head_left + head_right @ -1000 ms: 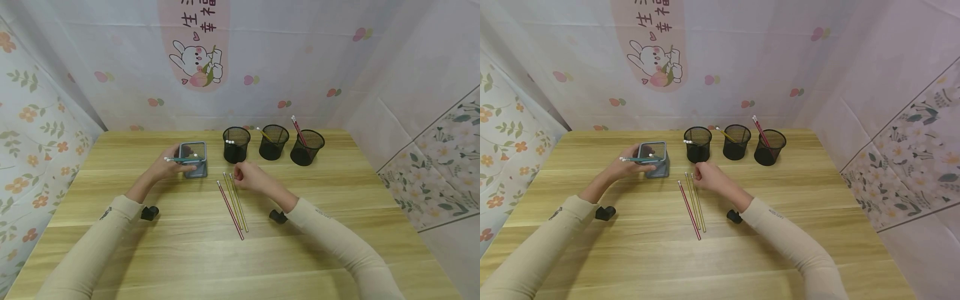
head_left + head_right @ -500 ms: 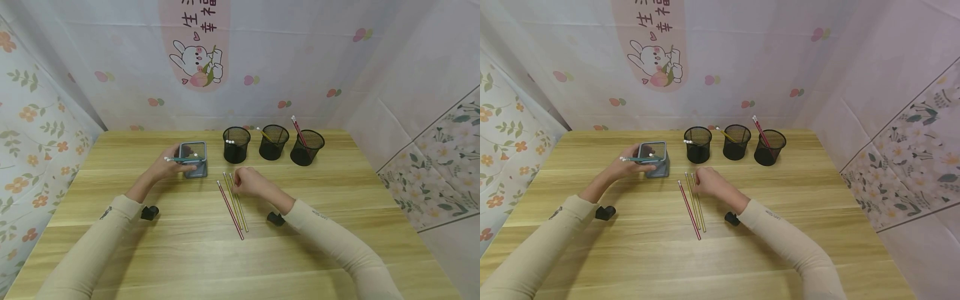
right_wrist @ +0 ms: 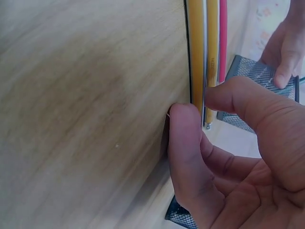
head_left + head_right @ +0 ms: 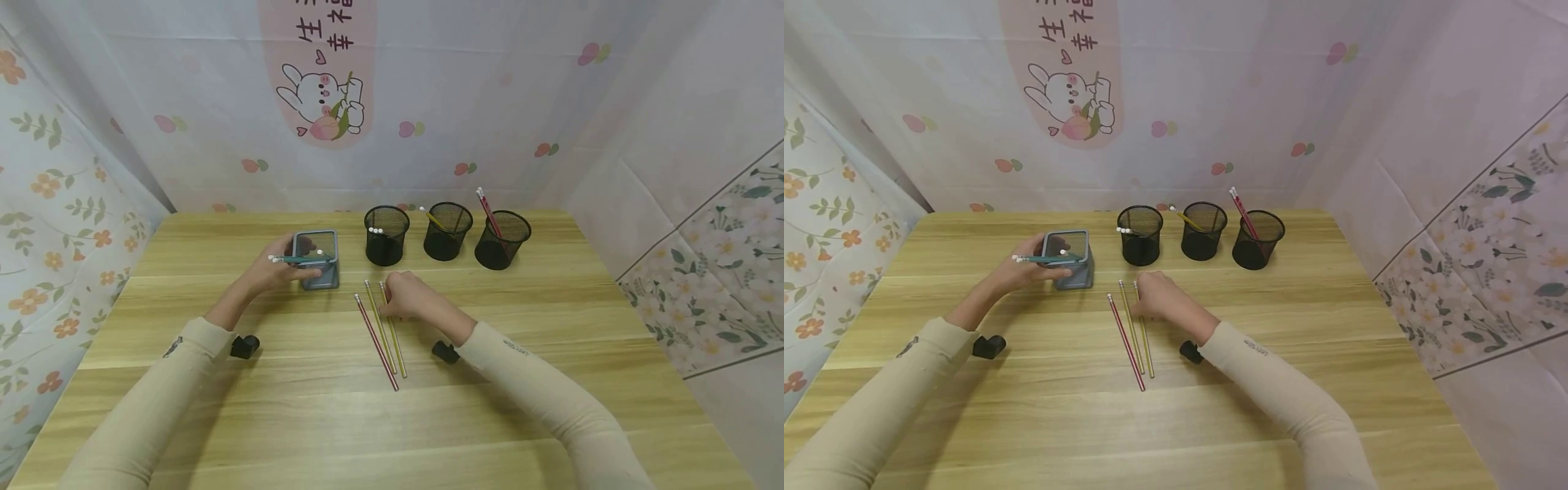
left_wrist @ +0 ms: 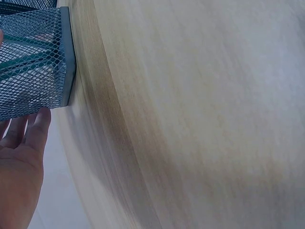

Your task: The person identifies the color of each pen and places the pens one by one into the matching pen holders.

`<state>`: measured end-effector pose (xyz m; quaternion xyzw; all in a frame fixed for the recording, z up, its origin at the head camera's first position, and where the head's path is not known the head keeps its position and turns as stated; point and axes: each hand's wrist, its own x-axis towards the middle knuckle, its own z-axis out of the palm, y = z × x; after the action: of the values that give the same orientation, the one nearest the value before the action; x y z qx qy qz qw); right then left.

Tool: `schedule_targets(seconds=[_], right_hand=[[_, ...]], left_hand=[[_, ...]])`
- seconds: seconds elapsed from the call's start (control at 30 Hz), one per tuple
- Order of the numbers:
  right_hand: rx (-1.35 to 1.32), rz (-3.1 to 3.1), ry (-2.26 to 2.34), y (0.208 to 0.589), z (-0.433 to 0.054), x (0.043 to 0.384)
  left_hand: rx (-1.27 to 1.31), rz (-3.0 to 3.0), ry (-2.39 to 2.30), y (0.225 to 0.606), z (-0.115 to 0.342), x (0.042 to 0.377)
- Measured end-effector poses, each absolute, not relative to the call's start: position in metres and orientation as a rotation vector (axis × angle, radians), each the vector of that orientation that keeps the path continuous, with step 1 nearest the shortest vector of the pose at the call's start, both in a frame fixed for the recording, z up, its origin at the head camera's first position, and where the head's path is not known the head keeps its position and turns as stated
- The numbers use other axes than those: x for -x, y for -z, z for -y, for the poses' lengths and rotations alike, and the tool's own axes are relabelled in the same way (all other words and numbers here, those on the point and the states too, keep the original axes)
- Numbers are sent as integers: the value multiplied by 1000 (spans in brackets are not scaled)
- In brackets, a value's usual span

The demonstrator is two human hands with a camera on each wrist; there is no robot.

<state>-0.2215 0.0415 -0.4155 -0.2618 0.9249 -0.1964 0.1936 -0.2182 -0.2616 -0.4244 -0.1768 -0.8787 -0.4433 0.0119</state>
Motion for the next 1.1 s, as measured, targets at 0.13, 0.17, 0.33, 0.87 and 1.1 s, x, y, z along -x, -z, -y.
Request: schedule_targets(seconds=[0.13, 0.17, 0.33, 0.87, 1.1], right_hand=[[673, -2559, 600, 414, -41, 221], [657, -2550, 615, 414, -41, 220], [660, -2558, 655, 414, -41, 217], [616, -2491, 694, 414, -42, 220], [625, -2434, 681, 407, -48, 227]], left_hand=[[553, 2737, 1374, 424, 261, 218], [556, 2737, 1368, 423, 261, 218], [572, 2721, 1366, 424, 261, 217], [562, 2718, 1398, 424, 262, 217], [558, 2727, 1408, 425, 263, 218]])
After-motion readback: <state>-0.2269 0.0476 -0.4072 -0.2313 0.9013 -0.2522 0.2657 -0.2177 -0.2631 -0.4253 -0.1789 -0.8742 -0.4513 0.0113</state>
